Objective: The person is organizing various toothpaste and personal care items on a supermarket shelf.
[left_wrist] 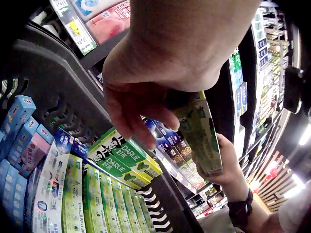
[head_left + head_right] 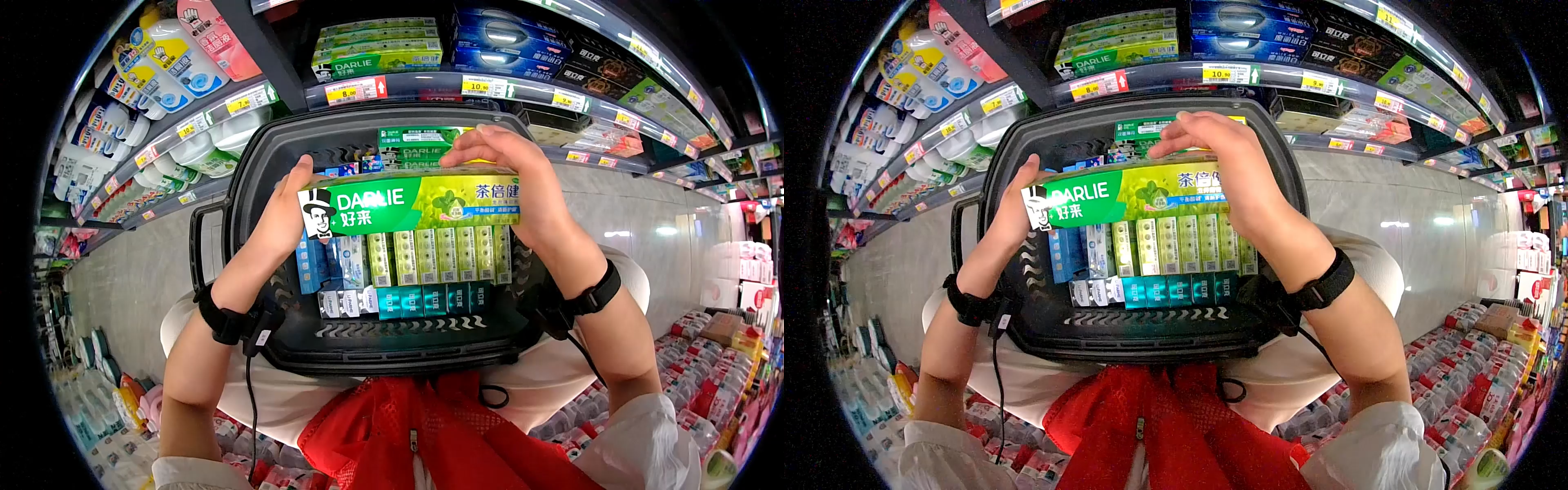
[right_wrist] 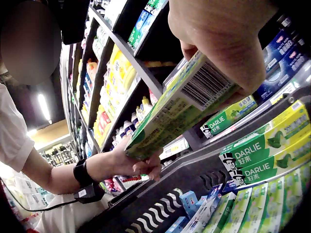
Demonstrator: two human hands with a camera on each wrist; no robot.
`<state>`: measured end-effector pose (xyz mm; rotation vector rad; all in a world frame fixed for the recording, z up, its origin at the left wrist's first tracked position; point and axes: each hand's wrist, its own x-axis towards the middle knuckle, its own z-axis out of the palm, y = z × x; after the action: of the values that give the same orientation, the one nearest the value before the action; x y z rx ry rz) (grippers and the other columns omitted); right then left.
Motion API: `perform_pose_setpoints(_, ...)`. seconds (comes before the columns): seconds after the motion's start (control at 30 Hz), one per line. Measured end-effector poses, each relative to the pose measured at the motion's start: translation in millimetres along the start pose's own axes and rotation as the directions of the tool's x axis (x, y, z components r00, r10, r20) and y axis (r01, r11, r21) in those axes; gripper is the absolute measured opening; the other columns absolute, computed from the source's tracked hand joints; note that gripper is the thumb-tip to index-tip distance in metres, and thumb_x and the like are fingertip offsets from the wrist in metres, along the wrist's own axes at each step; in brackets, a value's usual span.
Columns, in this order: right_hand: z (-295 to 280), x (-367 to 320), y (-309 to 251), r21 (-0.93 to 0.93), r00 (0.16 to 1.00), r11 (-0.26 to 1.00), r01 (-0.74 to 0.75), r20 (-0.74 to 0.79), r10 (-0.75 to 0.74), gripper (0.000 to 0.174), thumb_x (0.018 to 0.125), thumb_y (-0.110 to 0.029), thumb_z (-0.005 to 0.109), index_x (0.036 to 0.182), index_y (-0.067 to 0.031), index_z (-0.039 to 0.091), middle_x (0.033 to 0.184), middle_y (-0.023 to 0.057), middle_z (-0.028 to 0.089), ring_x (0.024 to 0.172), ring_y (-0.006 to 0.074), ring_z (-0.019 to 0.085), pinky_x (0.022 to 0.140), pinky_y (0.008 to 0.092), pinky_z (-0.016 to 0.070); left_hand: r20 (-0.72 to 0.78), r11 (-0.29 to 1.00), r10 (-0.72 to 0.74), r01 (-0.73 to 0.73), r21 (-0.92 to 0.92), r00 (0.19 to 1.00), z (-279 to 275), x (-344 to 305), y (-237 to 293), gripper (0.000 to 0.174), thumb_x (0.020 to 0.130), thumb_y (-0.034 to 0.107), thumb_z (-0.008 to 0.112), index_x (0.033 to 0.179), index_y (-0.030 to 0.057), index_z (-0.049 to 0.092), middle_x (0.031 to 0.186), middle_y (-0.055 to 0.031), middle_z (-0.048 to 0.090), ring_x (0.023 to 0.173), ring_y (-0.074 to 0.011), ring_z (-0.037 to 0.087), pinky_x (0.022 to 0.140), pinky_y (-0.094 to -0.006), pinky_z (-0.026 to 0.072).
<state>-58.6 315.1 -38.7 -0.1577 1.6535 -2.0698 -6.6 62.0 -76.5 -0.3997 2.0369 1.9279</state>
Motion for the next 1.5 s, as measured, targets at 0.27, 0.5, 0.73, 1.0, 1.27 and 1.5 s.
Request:
perform_pose_setpoints(0.27, 1.0, 0.4, -1.3, -0.005, 1.000, 1.000, -0.001, -0.005, 0.001, 0.034, 0.085, -0.032, 0.045, 0.095, -0.0001, 0.053, 0.090, 0.0142, 0.061, 0.082, 0.0195, 0.059, 0.074, 0.0296, 0.0466, 0.019, 0.994, -0.109, 0.109, 0.003, 0.994, 5.1, -2.3, 10.0, 0.064, 0.090, 0.052, 0.024, 0.091, -0.0011, 0.060, 0.064, -0.0100, 0.060, 0.050, -0.0170, 0.058, 0.044, -0.0260, 0.0459)
perform_pose_setpoints(0.5, 1.0, 5.2, -11.0, -0.169, 0.959, 0.955, 0.246, -0.102, -0.265, 0.030, 0.085, -0.029, 0.045, 0.086, -0.0008, 0.057, 0.081, 0.0115, 0.062, 0.077, 0.0158, 0.057, 0.071, 0.0270, 0.0448, 0.277, 0.908, -0.118, 0.217, -0.360, 0.954, 7.0, -9.5, 31.9, 0.069, 0.084, 0.059, 0.032, 0.100, -0.0034, 0.056, 0.071, -0.0137, 0.062, 0.055, -0.0213, 0.061, 0.052, -0.0313, 0.0534)
perform_pose_setpoints(0.73, -15.8, 18.3, -11.1, -0.123, 0.946, 0.945, 0.303, -0.081, -0.314, 0.031, 0.086, -0.029, 0.046, 0.094, -0.0012, 0.057, 0.093, 0.0078, 0.060, 0.088, 0.0147, 0.054, 0.079, 0.0282, 0.0412, 0.362, 0.951, 0.154, -0.039, -0.306, 0.919, -2.0, -12.5, 35.6, 0.049, 0.085, 0.040, 0.046, 0.111, -0.0012, 0.051, 0.093, -0.0116, 0.061, 0.079, -0.0191, 0.061, 0.071, -0.0298, 0.0483)
perform_pose_setpoints(1.0, -8.5, 13.4, -16.8, 0.068, 0.987, 0.994, -0.084, -0.134, 0.093, 0.035, 0.089, -0.028, 0.048, 0.110, -0.0001, 0.051, 0.103, 0.0070, 0.055, 0.095, 0.0160, 0.054, 0.086, 0.0329, 0.0436, 0.197, 0.948, 0.319, -0.312, -0.070, 0.927, 1.7, -7.9, 35.9, 0.052, 0.073, -0.001, 0.062, 0.121, 0.0043, 0.042, 0.115, -0.0070, 0.051, 0.102, -0.0135, 0.051, 0.087, -0.0260, 0.0421)
perform_pose_setpoints(1.27, -20.7, 24.4, -5.6, 0.093, 0.985, 0.992, 0.087, -0.155, -0.072, 0.030, 0.084, -0.019, 0.057, 0.106, 0.0003, 0.051, 0.095, 0.0072, 0.058, 0.090, 0.0148, 0.056, 0.077, 0.0296, 0.0464, 0.155, 0.864, 0.486, -0.499, 0.062, 0.860, 6.2, -9.4, 34.1, 0.054, 0.072, -0.004, 0.063, 0.120, 0.0038, 0.040, 0.112, -0.0075, 0.051, 0.102, -0.0123, 0.050, 0.086, -0.0258, 0.0426)
perform_pose_setpoints(1.5, -19.0, 22.2, -17.3, 0.078, 0.945, 0.949, 0.306, -0.145, -0.293, 0.035, 0.084, -0.014, 0.056, 0.114, 0.0013, 0.045, 0.109, 0.0115, 0.056, 0.098, 0.0162, 0.054, 0.084, 0.0269, 0.0433, 0.086, 0.932, 0.224, -0.187, -0.312, 0.971, -2.3, -0.2, 27.9, 0.049, 0.088, 0.028, 0.052, 0.121, -0.0052, 0.037, 0.112, -0.0109, 0.052, 0.105, -0.0172, 0.051, 0.088, -0.0302, 0.0444)
